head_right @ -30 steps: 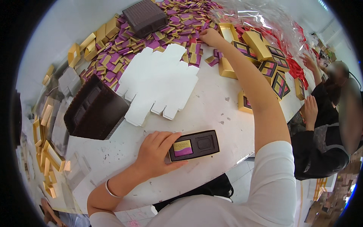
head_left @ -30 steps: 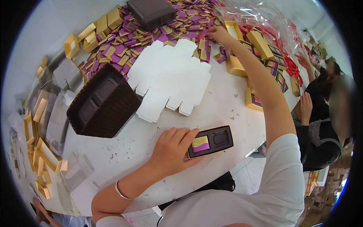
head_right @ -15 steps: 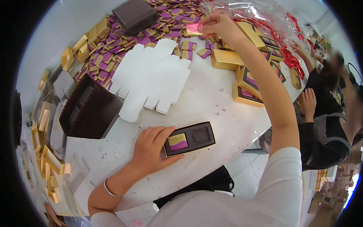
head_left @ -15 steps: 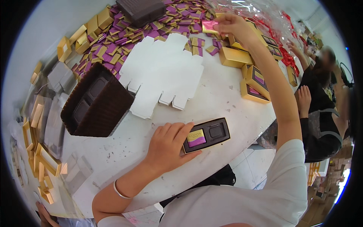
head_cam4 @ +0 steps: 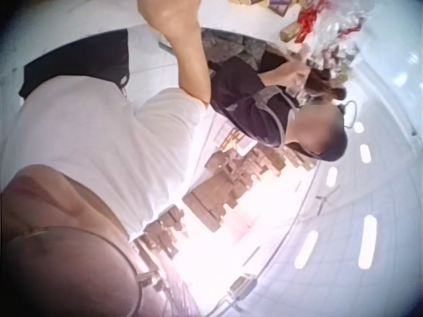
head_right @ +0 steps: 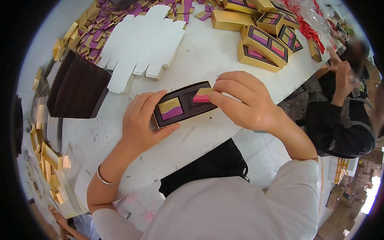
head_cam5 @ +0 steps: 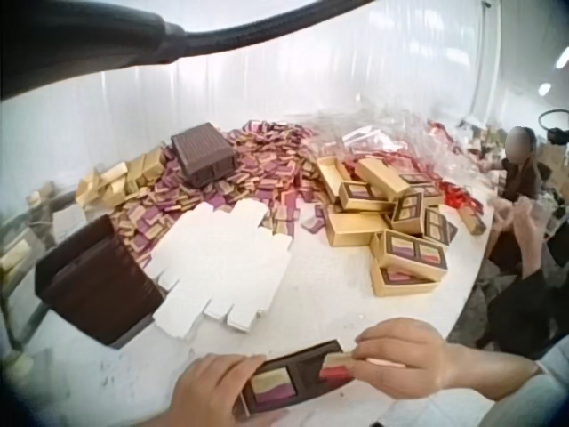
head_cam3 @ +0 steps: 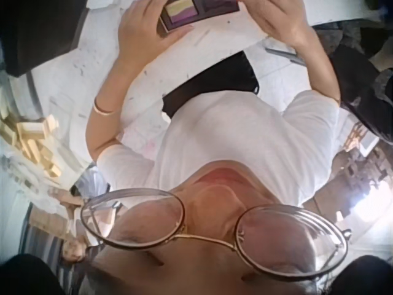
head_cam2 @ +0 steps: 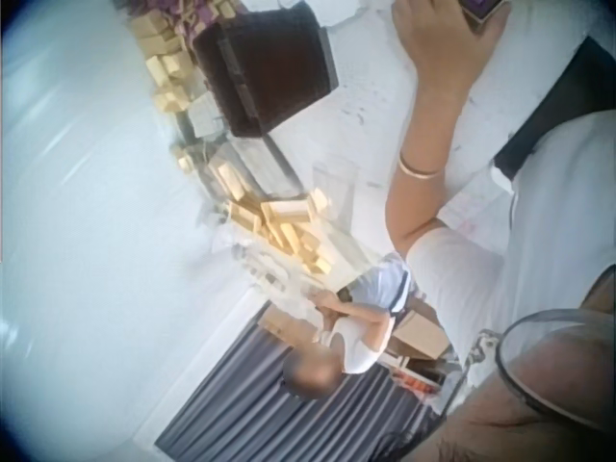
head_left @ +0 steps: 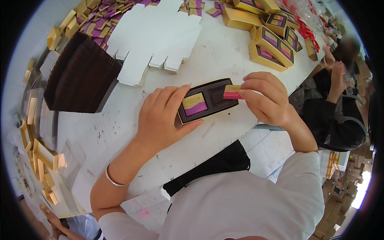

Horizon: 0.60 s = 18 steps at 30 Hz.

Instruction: The person assembles small rectangular boxes by inserting two colored inserts into a black tray, then placing the tray into a gold outer box. The person repeats this process multiple times, stacking the completed boxes on the table.

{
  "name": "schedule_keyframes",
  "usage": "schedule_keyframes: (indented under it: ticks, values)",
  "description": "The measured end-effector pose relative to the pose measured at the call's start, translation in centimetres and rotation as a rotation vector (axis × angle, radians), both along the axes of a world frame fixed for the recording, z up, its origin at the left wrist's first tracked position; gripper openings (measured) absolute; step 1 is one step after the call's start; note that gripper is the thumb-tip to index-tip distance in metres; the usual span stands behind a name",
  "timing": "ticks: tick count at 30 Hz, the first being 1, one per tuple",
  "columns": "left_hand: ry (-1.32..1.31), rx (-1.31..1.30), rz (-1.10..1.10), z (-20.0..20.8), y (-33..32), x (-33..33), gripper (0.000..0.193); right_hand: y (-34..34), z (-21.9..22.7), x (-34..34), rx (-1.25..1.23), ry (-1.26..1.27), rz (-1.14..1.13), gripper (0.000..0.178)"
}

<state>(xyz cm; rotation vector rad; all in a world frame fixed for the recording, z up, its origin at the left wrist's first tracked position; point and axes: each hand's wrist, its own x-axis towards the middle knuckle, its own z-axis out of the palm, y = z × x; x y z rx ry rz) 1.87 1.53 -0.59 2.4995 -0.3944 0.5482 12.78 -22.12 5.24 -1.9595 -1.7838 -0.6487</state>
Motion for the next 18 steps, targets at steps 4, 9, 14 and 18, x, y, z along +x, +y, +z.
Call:
schedule_keyframes:
  ticks: [4, 9, 14, 18]
  values:
    - [0.000, -0.015, -0.017, -0.1, -0.1, 0.1, 0.065, 0.2, -1.3, -0.9, 0.026, 0.090, 0.081, 0.028]
    - [0.010, -0.012, -0.019, -0.1, 0.0, 0.1, 0.066, 0.4, -3.0, -0.6, -0.037, 0.349, 0.028, 0.020]
    - [0.054, -0.036, -0.026, 0.2, 0.1, 0.0, 0.066, 1.3, -2.5, -0.8, -0.069, 0.764, -0.130, 0.014]
    - [0.036, -0.036, -0.041, 0.3, 0.1, 0.2, 0.065, 1.9, -3.0, 0.3, -0.127, 1.176, -0.143, 0.013]
